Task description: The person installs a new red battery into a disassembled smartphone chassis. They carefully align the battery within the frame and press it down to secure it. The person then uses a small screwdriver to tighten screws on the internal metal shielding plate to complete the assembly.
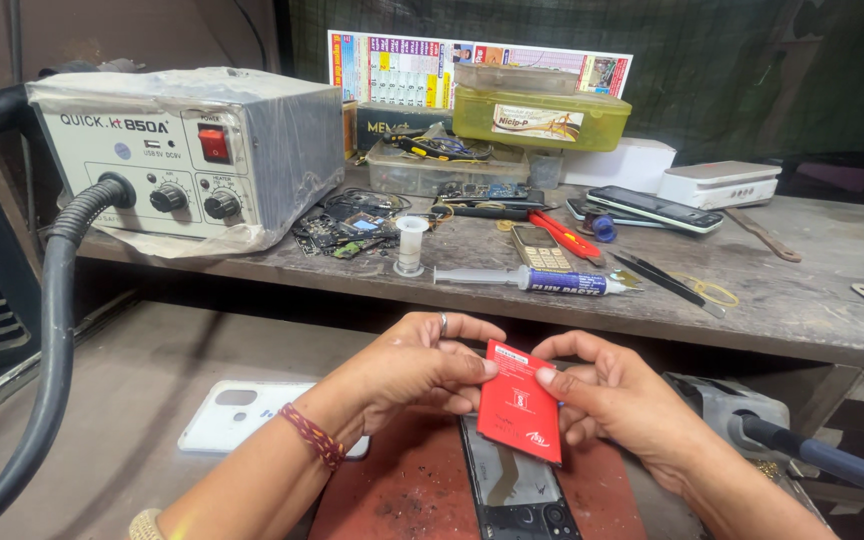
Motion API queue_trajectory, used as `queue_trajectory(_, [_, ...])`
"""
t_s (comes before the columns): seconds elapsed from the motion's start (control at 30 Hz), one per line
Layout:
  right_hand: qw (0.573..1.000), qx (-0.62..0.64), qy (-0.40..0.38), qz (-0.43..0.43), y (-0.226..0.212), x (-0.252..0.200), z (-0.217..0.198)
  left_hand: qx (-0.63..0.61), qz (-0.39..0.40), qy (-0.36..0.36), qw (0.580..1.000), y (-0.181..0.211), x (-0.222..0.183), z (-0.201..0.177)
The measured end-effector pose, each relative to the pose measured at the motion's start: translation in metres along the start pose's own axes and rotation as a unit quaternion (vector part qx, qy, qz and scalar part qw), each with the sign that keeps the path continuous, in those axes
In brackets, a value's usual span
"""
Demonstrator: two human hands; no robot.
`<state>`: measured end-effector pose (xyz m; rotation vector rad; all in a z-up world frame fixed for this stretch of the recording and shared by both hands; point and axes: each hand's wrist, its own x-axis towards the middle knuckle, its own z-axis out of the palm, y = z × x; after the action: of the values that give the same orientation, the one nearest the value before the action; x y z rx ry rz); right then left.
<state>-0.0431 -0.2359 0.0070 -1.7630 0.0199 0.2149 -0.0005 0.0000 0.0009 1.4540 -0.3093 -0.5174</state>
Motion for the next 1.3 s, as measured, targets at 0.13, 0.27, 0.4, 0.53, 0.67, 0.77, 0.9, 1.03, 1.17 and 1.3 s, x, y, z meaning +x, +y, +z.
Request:
queue_trajectory(0.13, [0.999, -0.027, 0.000, -0.021, 0.000, 0.003, -0.001, 0.053, 0.022, -0.016, 0.998, -0.001, 0.002, -0.002])
queue_trajectory(0.27, [0.999, -0.037, -0.009, -0.016, 0.006, 0.007, 0.001, 0.102, 0.044, -0.018, 0.994, -0.007, 0.007, -0.006])
queue_trajectory(0.4, [1.000, -0.024, -0.007, 0.002, 0.009, 0.013, 0.000, 0.122, 0.035, -0.025, 0.992, -0.013, 0.009, -0.012])
queue_trajectory(0.53, [1.000, -0.011, -0.019, -0.004, 0.012, 0.019, -0.004, 0.128, 0.044, -0.049, 0.990, -0.019, 0.010, -0.017])
queue_trajectory(0.67, [1.000, -0.019, -0.020, -0.006, 0.016, 0.022, -0.007, 0.164, 0.085, -0.018, 0.983, -0.021, 0.015, -0.017])
queue_trajectory(0.77, [1.000, -0.014, -0.004, -0.009, 0.016, 0.023, -0.010, 0.356, 0.120, 0.037, 0.926, -0.017, 0.014, -0.018])
queue_trajectory(0.9, [0.999, 0.022, 0.032, -0.005, 0.014, 0.024, -0.012, 0.540, 0.157, 0.064, 0.824, -0.012, 0.004, -0.013])
queue_trajectory(1.03, [0.998, 0.030, 0.046, -0.007, 0.014, 0.022, -0.012, 0.591, 0.073, 0.070, 0.801, -0.006, 0.001, -0.001])
queue_trajectory(1.17, [0.999, 0.027, 0.035, -0.009, 0.016, 0.017, -0.012, 0.608, 0.028, 0.066, 0.791, -0.004, 0.003, 0.004])
queue_trajectory(1.3, [1.000, 0.014, 0.021, -0.013, 0.014, 0.013, -0.014, 0.604, 0.008, 0.079, 0.793, -0.005, 0.010, 0.004])
